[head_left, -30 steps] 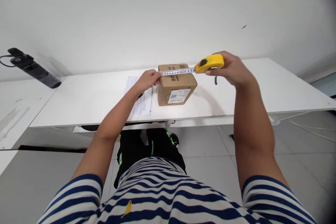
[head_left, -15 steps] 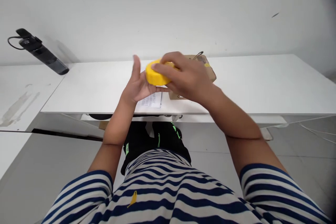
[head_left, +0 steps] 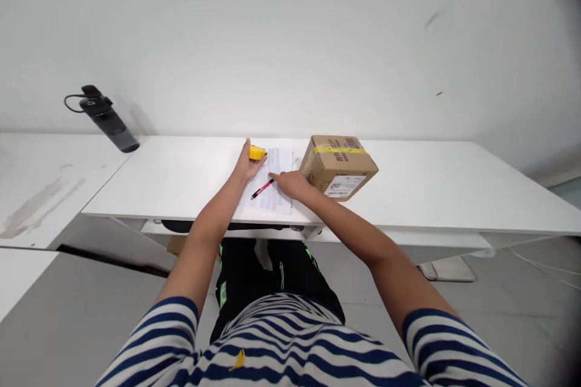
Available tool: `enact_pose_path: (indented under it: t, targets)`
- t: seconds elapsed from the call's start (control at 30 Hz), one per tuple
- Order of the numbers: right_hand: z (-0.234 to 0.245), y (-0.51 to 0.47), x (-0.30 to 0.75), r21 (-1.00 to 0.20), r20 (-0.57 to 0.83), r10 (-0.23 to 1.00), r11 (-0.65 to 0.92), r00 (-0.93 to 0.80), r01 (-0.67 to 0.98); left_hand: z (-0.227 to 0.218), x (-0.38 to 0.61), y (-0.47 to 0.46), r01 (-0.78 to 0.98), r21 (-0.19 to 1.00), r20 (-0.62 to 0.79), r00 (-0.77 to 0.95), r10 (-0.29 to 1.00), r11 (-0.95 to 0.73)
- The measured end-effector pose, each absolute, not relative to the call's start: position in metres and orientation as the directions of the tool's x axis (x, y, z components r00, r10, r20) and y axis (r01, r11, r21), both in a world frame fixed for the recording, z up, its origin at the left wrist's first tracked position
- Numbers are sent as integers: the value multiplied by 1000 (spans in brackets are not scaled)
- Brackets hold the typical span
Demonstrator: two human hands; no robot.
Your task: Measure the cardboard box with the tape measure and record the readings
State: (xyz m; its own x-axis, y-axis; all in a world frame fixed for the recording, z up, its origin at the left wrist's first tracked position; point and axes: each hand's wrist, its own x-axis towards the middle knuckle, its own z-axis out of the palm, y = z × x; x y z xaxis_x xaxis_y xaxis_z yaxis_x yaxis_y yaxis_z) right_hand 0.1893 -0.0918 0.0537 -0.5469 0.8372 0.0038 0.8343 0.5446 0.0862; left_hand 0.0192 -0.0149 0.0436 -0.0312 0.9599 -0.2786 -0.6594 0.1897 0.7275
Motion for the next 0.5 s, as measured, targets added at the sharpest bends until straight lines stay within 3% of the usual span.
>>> enact_pose_path:
  t: [0.07, 0.13, 0.23, 0.3, 0.37, 0.43, 0.5]
  targets:
    - [46, -85, 190, 78, -14, 827, 561, -562, 824, 26, 28, -10, -539, 833, -210, -102, 972, 123]
    - [42, -90, 200, 62, -1, 823, 568, -569, 821, 9, 34, -9, -313, 950, -75, -210, 975, 6]
    - [32, -112, 219, 7, 70, 851, 521, -520, 854, -8, 39, -8, 49, 990, 138, -220, 966, -130]
    - [21, -127, 229, -210, 225, 861, 500, -456, 840, -12, 40, -7, 163, 971, 201, -163, 966, -175]
    - [8, -136, 233, -500, 381, 861, 498, -336, 709, -13, 41, -6, 220, 956, 227, -130, 965, -195]
    - [-4, -137, 230, -704, 413, 886, 456, -209, 544, -12, 41, -8, 271, 936, 257, -92, 962, -224]
    - [-12, -133, 224, -804, 356, 924, 379, -140, 457, -11, 41, -11, 308, 916, 280, -30, 960, -257]
